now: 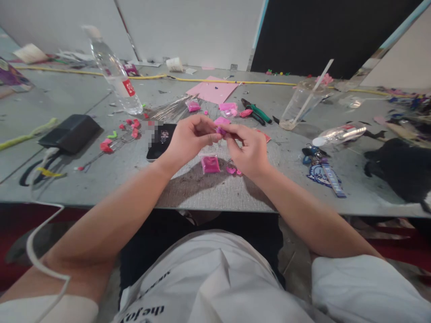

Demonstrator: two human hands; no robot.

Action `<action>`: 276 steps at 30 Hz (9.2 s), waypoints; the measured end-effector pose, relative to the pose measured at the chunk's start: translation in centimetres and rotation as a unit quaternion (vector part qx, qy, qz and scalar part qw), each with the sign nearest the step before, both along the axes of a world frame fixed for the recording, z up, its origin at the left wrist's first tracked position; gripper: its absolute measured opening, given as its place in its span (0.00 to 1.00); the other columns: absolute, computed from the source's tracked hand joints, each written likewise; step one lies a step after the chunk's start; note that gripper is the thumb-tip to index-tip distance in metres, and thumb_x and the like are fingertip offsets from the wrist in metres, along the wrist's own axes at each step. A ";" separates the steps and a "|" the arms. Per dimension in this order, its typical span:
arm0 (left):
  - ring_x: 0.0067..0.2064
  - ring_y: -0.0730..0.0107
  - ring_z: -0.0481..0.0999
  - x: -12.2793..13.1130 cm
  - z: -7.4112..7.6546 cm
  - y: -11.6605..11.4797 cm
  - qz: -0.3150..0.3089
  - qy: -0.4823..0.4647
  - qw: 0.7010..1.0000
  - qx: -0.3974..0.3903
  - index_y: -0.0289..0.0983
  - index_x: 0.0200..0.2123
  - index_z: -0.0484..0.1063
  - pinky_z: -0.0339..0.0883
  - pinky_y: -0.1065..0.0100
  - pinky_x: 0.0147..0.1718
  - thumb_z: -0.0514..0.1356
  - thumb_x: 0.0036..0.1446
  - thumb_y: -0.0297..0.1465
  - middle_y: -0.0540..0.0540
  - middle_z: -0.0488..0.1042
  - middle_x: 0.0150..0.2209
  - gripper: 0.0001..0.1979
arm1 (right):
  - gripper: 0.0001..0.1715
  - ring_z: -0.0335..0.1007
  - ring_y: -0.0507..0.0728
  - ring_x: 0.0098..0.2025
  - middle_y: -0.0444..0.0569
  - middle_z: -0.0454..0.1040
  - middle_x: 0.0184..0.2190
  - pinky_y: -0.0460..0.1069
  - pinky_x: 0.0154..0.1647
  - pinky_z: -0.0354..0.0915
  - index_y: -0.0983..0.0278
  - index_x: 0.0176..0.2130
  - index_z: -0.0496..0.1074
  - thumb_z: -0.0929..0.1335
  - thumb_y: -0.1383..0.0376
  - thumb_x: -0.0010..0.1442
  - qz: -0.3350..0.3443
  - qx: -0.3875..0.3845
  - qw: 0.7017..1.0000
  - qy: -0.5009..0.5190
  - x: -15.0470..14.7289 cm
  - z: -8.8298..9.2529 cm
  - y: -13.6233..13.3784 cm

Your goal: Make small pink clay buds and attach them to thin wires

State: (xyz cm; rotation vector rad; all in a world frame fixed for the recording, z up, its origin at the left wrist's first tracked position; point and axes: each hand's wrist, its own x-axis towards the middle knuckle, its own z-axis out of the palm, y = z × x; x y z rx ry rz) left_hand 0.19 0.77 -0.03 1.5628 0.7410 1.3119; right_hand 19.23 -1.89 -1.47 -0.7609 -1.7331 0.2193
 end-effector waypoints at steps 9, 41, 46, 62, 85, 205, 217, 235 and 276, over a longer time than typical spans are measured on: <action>0.35 0.68 0.83 0.1 -0.4 0.1 0.018 0.065 0.997 0.041 0.38 0.42 0.87 0.79 0.65 0.39 0.71 0.58 0.29 0.46 0.85 0.35 0.08 | 0.14 0.84 0.59 0.41 0.47 0.87 0.40 0.56 0.46 0.82 0.58 0.50 0.84 0.77 0.65 0.63 0.003 -0.072 0.997 0.035 0.6 -0.1 0.9; 0.39 0.62 0.89 -0.2 0.2 -0.5 -0.061 0.035 0.995 -0.066 0.35 0.39 0.83 0.86 0.63 0.43 0.78 0.53 0.35 0.46 0.87 0.35 0.13 | 0.16 0.82 0.58 0.39 0.49 0.84 0.36 0.53 0.42 0.76 0.61 0.42 0.83 0.68 0.56 0.75 -0.017 -0.034 0.998 -0.057 0.7 -0.2 1.2; 0.33 0.64 0.87 0.0 -0.2 0.1 -0.044 0.033 0.996 -0.070 0.37 0.38 0.74 0.84 0.67 0.35 0.78 0.52 0.32 0.48 0.85 0.28 0.17 | 0.18 0.84 0.59 0.44 0.49 0.87 0.43 0.55 0.47 0.78 0.60 0.48 0.84 0.65 0.71 0.70 0.017 -0.012 0.997 -0.073 0.6 -0.4 0.9; 0.39 0.63 0.87 0.0 0.2 -0.7 -0.020 0.061 0.998 -0.027 0.35 0.36 0.85 0.84 0.62 0.45 0.74 0.57 0.34 0.44 0.87 0.35 0.08 | 0.14 0.86 0.61 0.42 0.50 0.88 0.40 0.57 0.47 0.80 0.61 0.46 0.86 0.73 0.70 0.63 -0.053 -0.098 0.992 -0.067 0.8 0.0 0.7; 0.39 0.63 0.87 -0.4 0.4 -0.3 -0.034 0.074 0.996 -0.026 0.37 0.46 0.85 0.83 0.63 0.43 0.77 0.52 0.30 0.44 0.87 0.37 0.17 | 0.11 0.85 0.59 0.40 0.49 0.87 0.38 0.57 0.45 0.82 0.60 0.40 0.85 0.72 0.71 0.62 -0.039 -0.077 0.996 -0.002 0.5 -0.1 0.5; 0.37 0.66 0.80 -0.9 -0.7 1.0 0.061 0.216 0.963 0.151 0.40 0.38 0.87 0.72 0.65 0.37 0.74 0.58 0.44 0.43 0.84 0.37 0.13 | 0.10 0.87 0.60 0.43 0.47 0.88 0.40 0.62 0.56 0.83 0.59 0.41 0.86 0.78 0.58 0.60 0.124 -0.303 0.938 0.114 0.1 0.7 0.0; 0.34 0.70 0.75 -0.5 0.2 0.1 0.053 0.221 0.957 0.182 0.38 0.34 0.85 0.67 0.67 0.34 0.71 0.60 0.39 0.45 0.80 0.34 0.10 | 0.06 0.85 0.58 0.39 0.47 0.86 0.36 0.56 0.46 0.82 0.60 0.41 0.81 0.74 0.64 0.62 0.037 -0.218 0.971 0.094 0.2 0.0 0.3; 0.46 0.61 0.86 -0.2 -0.2 -0.2 -0.035 0.119 0.991 0.038 0.37 0.47 0.85 0.79 0.61 0.51 0.74 0.56 0.33 0.42 0.87 0.44 0.15 | 0.09 0.82 0.56 0.32 0.47 0.84 0.31 0.52 0.32 0.83 0.61 0.38 0.81 0.77 0.59 0.61 0.049 -0.297 0.947 0.115 0.5 0.4 0.7; 0.39 0.69 0.84 0.4 0.3 -0.3 -0.029 0.075 0.995 -0.059 0.34 0.39 0.83 0.79 0.68 0.43 0.67 0.60 0.25 0.44 0.85 0.37 0.05 | 0.04 0.78 0.55 0.38 0.47 0.80 0.36 0.47 0.28 0.70 0.61 0.36 0.77 0.75 0.64 0.62 0.002 -0.041 0.999 -0.016 0.7 -0.2 1.3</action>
